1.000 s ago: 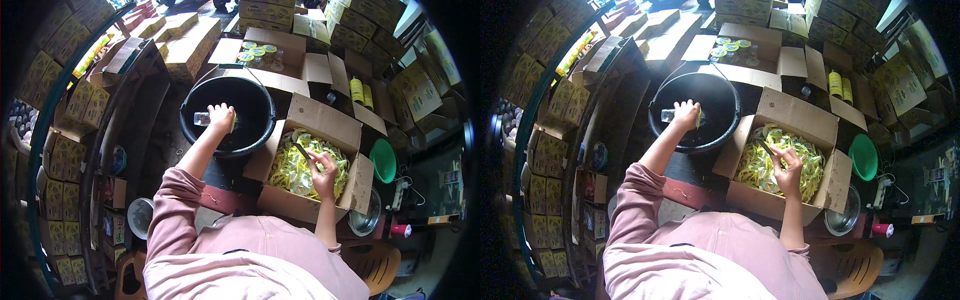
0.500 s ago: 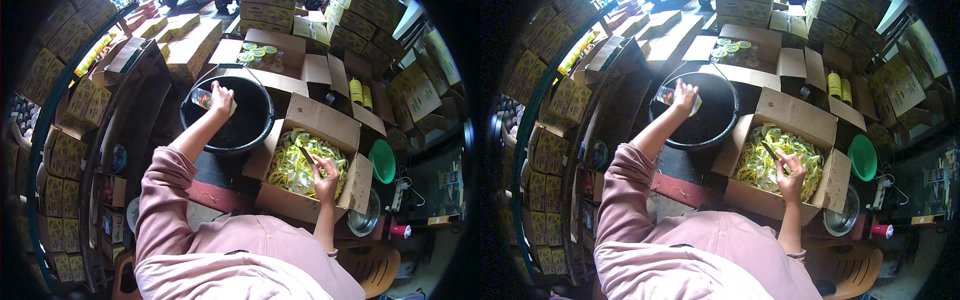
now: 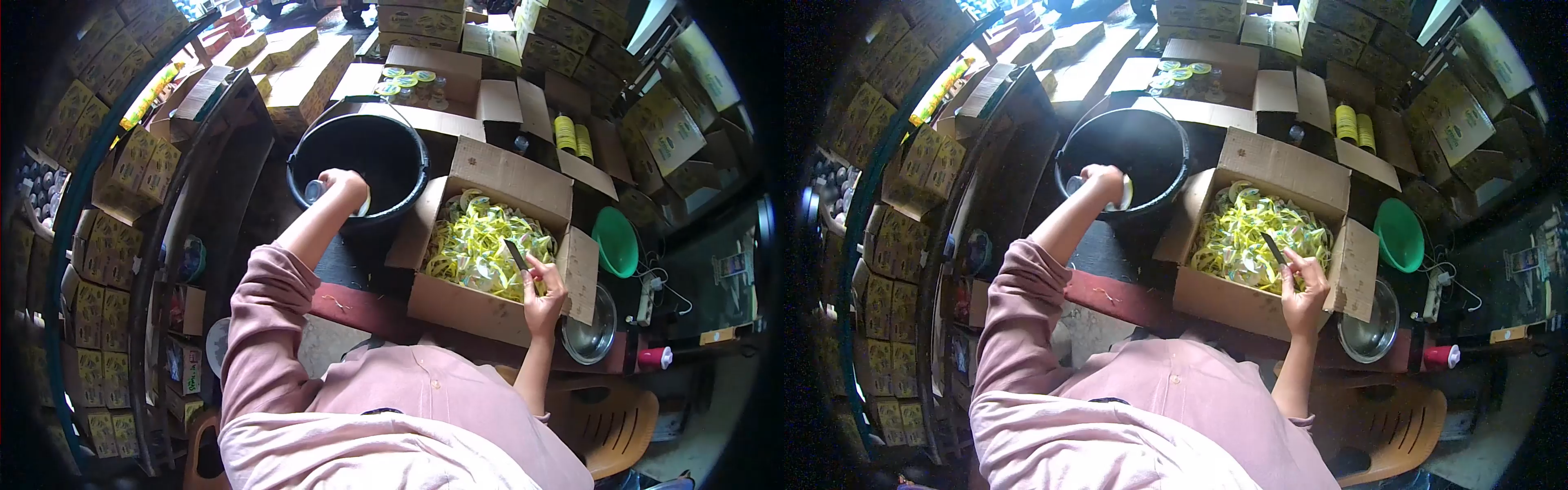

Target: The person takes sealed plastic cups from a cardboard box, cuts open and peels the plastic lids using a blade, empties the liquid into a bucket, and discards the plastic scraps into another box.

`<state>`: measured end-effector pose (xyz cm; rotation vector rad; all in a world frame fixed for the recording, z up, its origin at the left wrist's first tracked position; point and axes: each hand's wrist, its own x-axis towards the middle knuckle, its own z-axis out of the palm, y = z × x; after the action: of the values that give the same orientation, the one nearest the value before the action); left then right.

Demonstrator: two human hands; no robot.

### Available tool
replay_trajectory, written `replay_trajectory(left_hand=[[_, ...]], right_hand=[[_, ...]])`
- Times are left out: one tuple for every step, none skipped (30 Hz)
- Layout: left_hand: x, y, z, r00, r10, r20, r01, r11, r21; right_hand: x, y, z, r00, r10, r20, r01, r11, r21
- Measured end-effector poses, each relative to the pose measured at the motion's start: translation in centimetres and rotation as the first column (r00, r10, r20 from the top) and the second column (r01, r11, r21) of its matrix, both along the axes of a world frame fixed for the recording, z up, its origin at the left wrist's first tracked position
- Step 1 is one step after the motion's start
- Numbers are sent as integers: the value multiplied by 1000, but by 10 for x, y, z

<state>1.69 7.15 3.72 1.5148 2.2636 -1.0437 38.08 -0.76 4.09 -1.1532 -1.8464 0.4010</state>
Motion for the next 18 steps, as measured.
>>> replay_trajectory(left_hand=[[-1, 1, 1, 999, 34, -7, -34, 999, 19], [-1, 1, 7, 998, 69, -13, -68, 997, 35], [0, -3, 20, 998, 54, -22, -48, 971, 233], [-9, -1, 8, 997, -5, -76, 43, 858, 511], [-10, -4, 14, 997, -26, -73, 63, 829, 555], [-9, -6, 20, 996, -49, -74, 83, 797, 598], [-7, -2, 29, 997, 74, -5, -71, 974, 214], [1, -12, 37, 998, 56, -25, -56, 998, 5], [-4, -11, 32, 996, 86, -40, -86, 996, 3], [-11, -9, 25, 992, 115, -50, -115, 993, 1], [-17, -7, 22, 993, 118, 4, -118, 986, 119], [-12, -9, 27, 991, 117, 59, -128, 964, 233], [-4, -18, 29, 996, 57, -74, -49, 993, 109], [-14, -4, 15, 978, 192, -79, -202, 967, -153], [-10, -8, 23, 987, 150, -54, -151, 989, -13], [-7, -11, 33, 994, 105, -37, -99, 987, 130], [-7, -12, 32, 995, 63, -78, -50, 986, 161], [-5, -6, 34, 986, 121, -112, -133, 985, -109]], right_hand=[[6, -3, 1, 1000, -12, 9, 12, 1000, 5], [12, -6, 2, 1000, -23, 19, 22, 1000, 6], [16, -7, 4, 1000, -17, -15, 17, 1000, 23], [21, -10, 5, 1000, -28, -11, 28, 999, 20], [27, -12, 6, 999, -39, -7, 39, 999, 17], [31, -14, 7, 999, -50, -6, 50, 999, 16], [34, -17, 8, 999, -54, -9, 54, 998, 26], [36, -20, 9, 998, -62, -21, 62, 998, 21], [39, -23, 10, 997, -73, -28, 73, 997, 15], [45, -24, 10, 996, -85, -32, 85, 996, 11], [52, -26, 8, 997, -80, -14, 81, 997, 12], [59, -29, 3, 976, -87, -198, 74, 995, -74], [64, -33, -4, 921, -106, -375, 50, 987, -155], [69, -33, -11, 831, -135, -539, 12, 974, -225], [75, -31, -19, 743, -177, -645, 22, 970, -240], [78, -30, -22, 600, -230, -766, 30, 963, -266], [84, -31, -24, 494, -265, -828, -17, 949, -314], [92, -33, -26, 379, -305, -874, -68, 932, -355]])
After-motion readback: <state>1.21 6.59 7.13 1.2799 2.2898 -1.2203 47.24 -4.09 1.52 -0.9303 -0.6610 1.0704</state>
